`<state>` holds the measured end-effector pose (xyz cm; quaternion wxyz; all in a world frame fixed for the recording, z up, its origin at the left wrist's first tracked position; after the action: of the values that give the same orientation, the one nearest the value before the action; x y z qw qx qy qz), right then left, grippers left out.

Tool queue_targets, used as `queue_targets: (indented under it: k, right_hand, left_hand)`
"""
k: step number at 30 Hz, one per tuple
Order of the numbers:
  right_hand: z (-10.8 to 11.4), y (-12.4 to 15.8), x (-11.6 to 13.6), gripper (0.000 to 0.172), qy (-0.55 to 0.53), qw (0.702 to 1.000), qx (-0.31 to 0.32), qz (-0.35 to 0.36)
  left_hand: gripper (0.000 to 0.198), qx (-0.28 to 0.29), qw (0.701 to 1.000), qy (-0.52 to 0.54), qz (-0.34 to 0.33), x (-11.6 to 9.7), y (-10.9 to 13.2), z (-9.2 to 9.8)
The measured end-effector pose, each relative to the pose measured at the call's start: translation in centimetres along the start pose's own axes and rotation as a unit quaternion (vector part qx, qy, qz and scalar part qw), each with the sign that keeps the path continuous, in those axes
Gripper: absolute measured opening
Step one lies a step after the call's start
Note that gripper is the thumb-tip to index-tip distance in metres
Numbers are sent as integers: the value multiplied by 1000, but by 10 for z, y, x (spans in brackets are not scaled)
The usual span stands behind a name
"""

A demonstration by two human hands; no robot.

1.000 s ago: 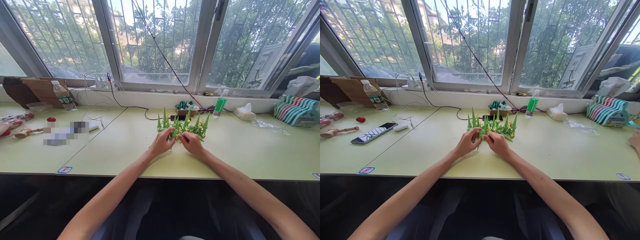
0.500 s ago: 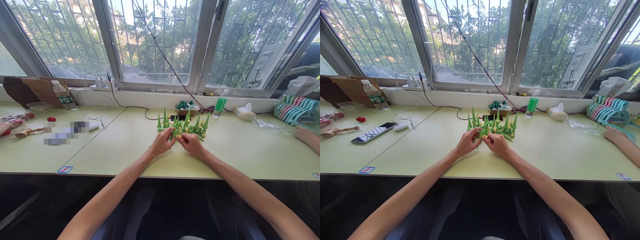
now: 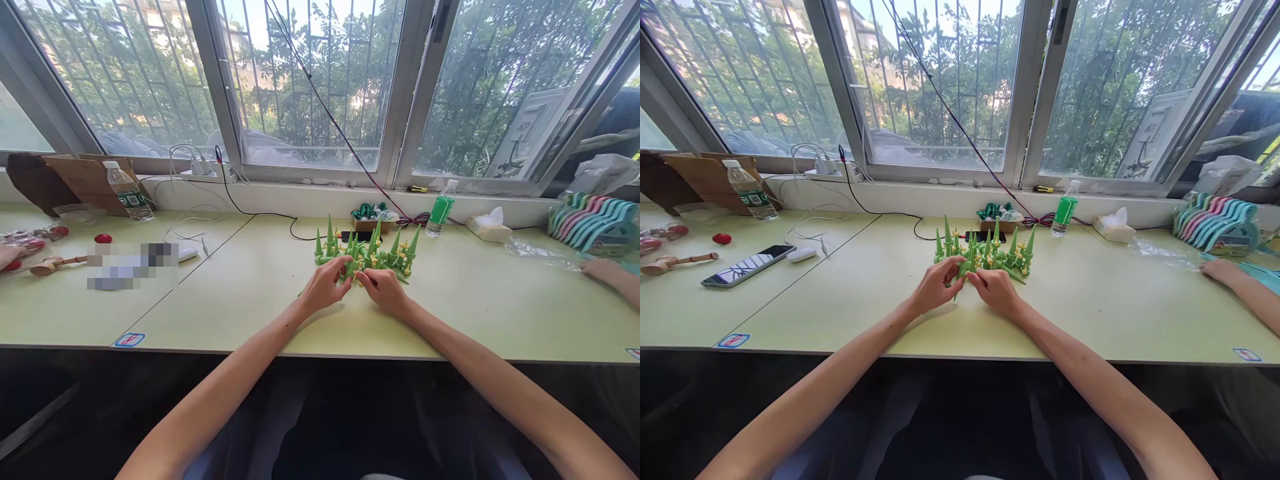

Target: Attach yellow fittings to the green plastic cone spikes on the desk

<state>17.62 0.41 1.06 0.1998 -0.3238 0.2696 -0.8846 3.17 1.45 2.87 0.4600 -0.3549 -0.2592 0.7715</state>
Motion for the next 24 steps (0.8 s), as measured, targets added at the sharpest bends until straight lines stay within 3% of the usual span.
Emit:
queue_targets:
  k: [8,17,24]
  right_hand:
    - [-2,1,0,45,-2,1000,7,-4]
    - [-1,0,-1,53,12,1000,10,-7]
    - [-2,1,-4,32,4,1000,-10,-14]
  left_hand:
    - [35,-7,1000,-7,4,2,1,0]
    - [34,-6,1000,0,-7,-1,0,0]
    - [34,-14,1000,-16,11,4,0,1]
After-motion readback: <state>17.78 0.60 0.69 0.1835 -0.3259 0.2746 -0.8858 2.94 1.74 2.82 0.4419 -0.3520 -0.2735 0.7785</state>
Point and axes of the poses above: each hand's wrist, its own y-axis away from the middle knuckle, its own z-axis out of the back of the hand, x = y × z, the point moved 7 cm from there along -y, towards the middle knuckle, and after that the axes turned 8 degrees about -z, right-handed, at the moved point
